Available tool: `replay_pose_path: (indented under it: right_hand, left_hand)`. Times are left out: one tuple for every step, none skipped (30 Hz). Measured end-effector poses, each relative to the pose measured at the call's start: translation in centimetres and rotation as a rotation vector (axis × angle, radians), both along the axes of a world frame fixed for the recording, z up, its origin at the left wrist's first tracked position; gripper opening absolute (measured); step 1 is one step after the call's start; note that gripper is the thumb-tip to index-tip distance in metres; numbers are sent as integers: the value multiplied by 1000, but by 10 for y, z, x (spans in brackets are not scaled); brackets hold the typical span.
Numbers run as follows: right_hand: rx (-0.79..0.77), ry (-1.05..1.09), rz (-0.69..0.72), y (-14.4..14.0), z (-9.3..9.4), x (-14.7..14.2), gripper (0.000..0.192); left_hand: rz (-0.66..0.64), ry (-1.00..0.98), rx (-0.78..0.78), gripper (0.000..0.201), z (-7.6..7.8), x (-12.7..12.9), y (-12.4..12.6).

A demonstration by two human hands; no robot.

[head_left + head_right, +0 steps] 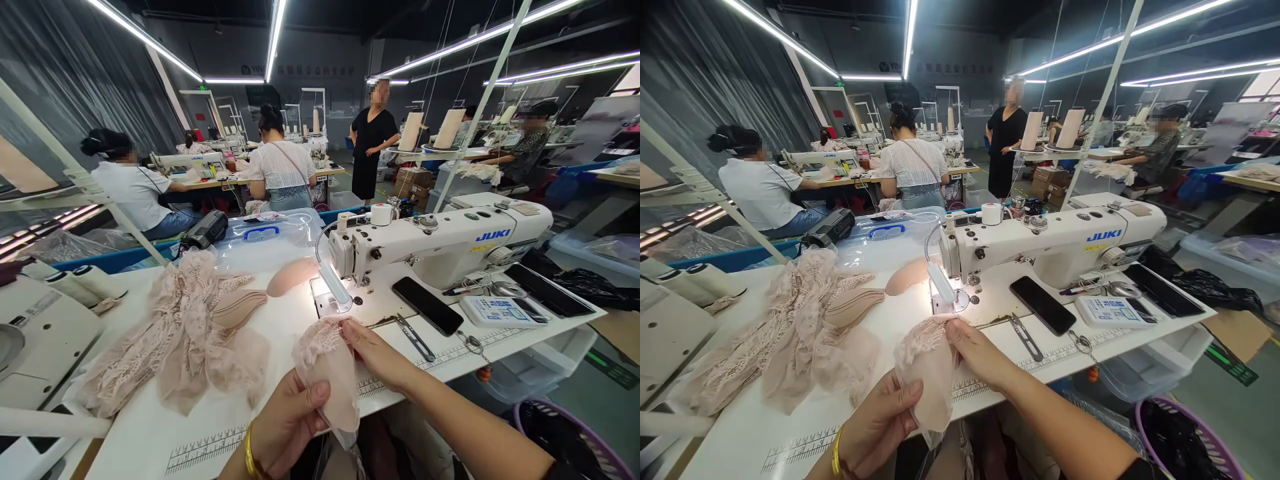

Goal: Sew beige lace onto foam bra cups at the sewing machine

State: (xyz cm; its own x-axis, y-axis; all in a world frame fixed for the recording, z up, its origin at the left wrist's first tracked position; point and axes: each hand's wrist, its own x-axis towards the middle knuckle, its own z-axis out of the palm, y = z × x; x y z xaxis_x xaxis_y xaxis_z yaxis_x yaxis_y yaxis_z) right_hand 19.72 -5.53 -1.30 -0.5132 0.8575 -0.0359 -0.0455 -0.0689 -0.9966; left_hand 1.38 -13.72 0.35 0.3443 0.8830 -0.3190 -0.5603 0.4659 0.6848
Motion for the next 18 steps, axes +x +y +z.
replay_pose_path:
  right_hand:
    - [-137, 82, -13, 1, -1, 1, 55]
    - [-247, 149, -39, 0, -2, 3, 57]
    - [-323, 196, -67, -1, -2, 6, 60]
    - [-367, 226, -86, -3, -2, 8, 64]
    - [-389, 247, -81, -6, -1, 10, 69]
    - [-393, 263, -57, -8, 0, 12, 72]
    - [-383, 276, -18, -11, 2, 13, 76]
    - [-357, 282, 21, -14, 5, 14, 79]
    - [-321, 282, 48, -17, 7, 14, 82]
    - [-278, 279, 57, -20, 10, 14, 87]
    - [-233, 274, 50, -23, 12, 13, 91]
    - [-190, 273, 35, -25, 14, 12, 94]
    - [-156, 277, 19, -28, 16, 11, 96]
    - [-131, 283, 6, -31, 18, 10, 96]
    - [-112, 287, 1, -33, 19, 10, 95]
    - [-94, 281, 2, -36, 20, 9, 93]
    - [-77, 266, 9, -38, 20, 9, 93]
    - [-61, 245, 13, -39, 21, 9, 92]
  left_hand:
    - [17, -30, 6, 38, 1, -2, -1]
    - [44, -56, 15, 37, 1, -3, -1]
    - [67, -81, 25, 38, 1, -3, -1]
    - [72, -103, 34, 40, 0, -3, -2]
    - [63, -123, 43, 42, -1, -1, -2]
    - [48, -135, 52, 43, -3, 1, -2]
    - [35, -137, 59, 45, -5, 4, -2]
    - [34, -127, 64, 47, -7, 7, -2]
    - [52, -110, 64, 48, -8, 11, -1]
    - [88, -90, 54, 48, -10, 14, 0]
    - [140, -77, 28, 47, -11, 16, 2]
    - [185, -76, -13, 45, -11, 17, 4]
    - [212, -94, -63, 44, -11, 18, 6]
    - [215, -128, -113, 47, -10, 18, 8]
    - [201, -172, -154, 54, -9, 18, 10]
    - [182, -215, -176, 61, -7, 18, 11]
    - [175, -246, -174, 64, -4, 18, 12]
    - [187, -255, -149, 63, -2, 19, 12]
